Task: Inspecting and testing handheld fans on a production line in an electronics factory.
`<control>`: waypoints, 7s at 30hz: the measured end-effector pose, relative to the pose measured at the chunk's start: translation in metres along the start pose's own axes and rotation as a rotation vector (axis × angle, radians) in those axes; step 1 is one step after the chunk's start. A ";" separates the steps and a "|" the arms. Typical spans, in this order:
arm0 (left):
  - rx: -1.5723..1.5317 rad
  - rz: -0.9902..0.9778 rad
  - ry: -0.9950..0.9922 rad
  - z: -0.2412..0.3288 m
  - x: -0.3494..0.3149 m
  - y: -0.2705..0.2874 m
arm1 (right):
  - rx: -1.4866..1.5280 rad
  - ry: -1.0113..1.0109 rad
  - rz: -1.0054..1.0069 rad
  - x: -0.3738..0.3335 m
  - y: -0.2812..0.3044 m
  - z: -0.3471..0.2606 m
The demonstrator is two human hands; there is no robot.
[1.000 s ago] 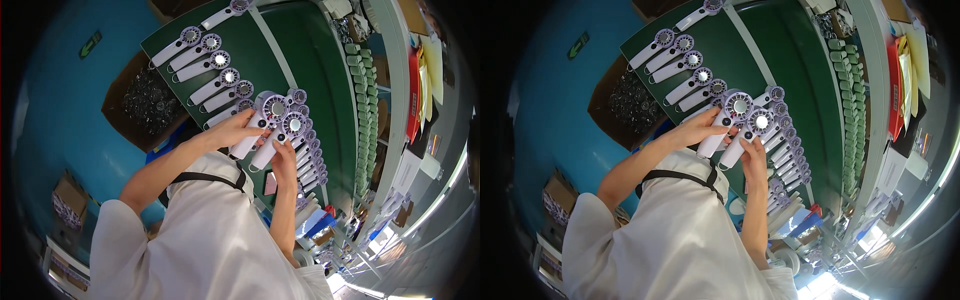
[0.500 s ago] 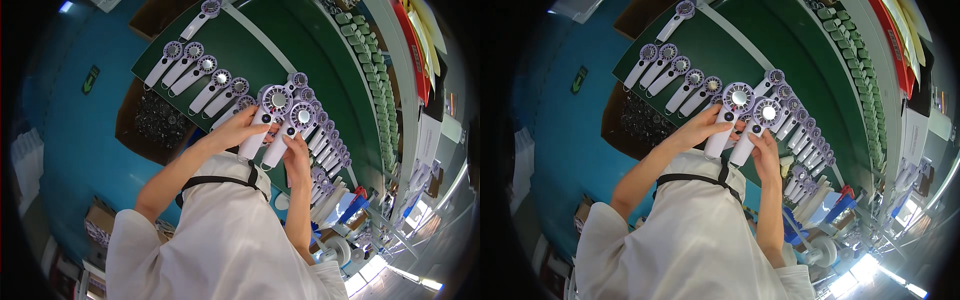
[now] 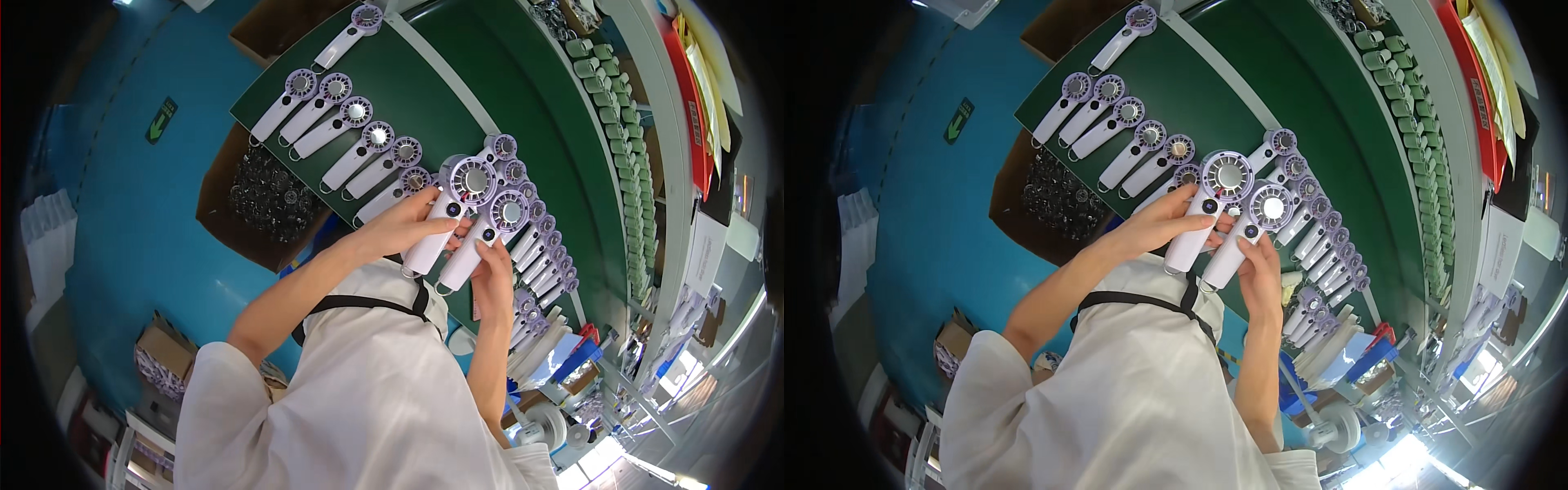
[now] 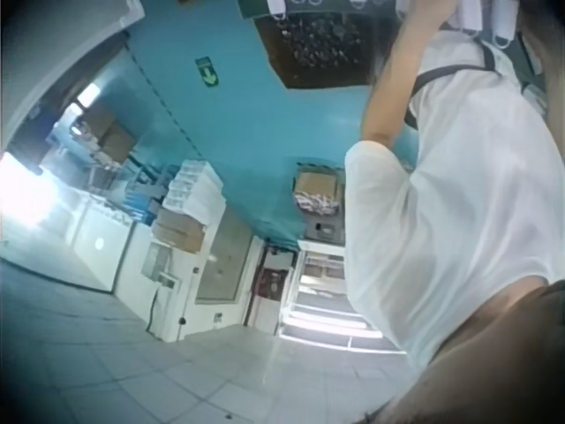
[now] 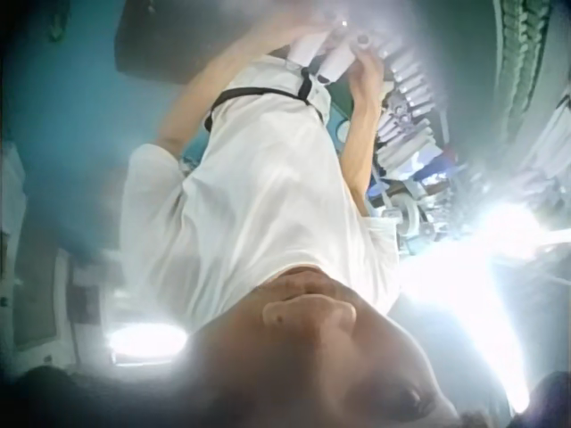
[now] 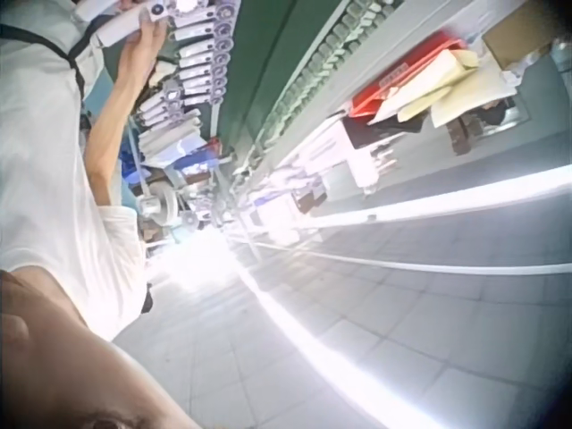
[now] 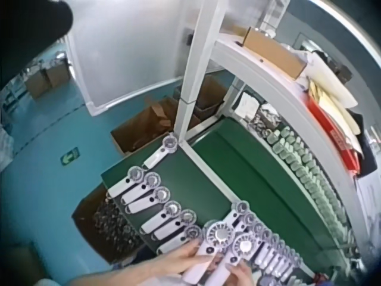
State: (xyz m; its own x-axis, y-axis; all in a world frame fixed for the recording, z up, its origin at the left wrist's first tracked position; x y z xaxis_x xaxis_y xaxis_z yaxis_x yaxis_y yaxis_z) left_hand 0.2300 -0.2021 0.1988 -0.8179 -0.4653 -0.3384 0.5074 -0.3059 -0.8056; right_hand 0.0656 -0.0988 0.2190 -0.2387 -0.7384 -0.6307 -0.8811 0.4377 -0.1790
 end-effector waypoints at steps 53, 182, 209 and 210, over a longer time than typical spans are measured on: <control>0.266 0.083 0.019 0.018 -0.011 -0.016 | 0.026 0.030 -0.091 -0.014 -0.010 -0.012; 0.323 0.143 0.262 0.044 0.221 0.135 | 0.300 -0.075 -0.072 0.237 0.032 0.020; 1.494 0.454 -0.383 0.037 0.220 0.149 | -1.211 0.045 0.518 0.214 0.008 0.019; 1.575 0.543 -0.536 0.060 0.214 0.156 | -1.189 0.220 0.547 0.200 0.009 0.020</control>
State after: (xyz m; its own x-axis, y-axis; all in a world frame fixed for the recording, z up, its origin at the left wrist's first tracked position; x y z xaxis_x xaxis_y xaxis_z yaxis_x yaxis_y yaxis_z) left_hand 0.1507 -0.3989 0.0296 -0.4738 -0.8786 0.0598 0.6907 -0.3286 0.6442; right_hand 0.0180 -0.2321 0.0766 -0.6361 -0.7283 -0.2548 -0.4425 0.0738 0.8937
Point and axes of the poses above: each hand's wrist, its own x-axis towards the middle knuckle, its own y-axis out of the back of the hand, z = x × y, the point moved 2 cm from there along x, towards the middle knuckle, and after that the axes turned 5 degrees about -x, right-handed, at the moved point
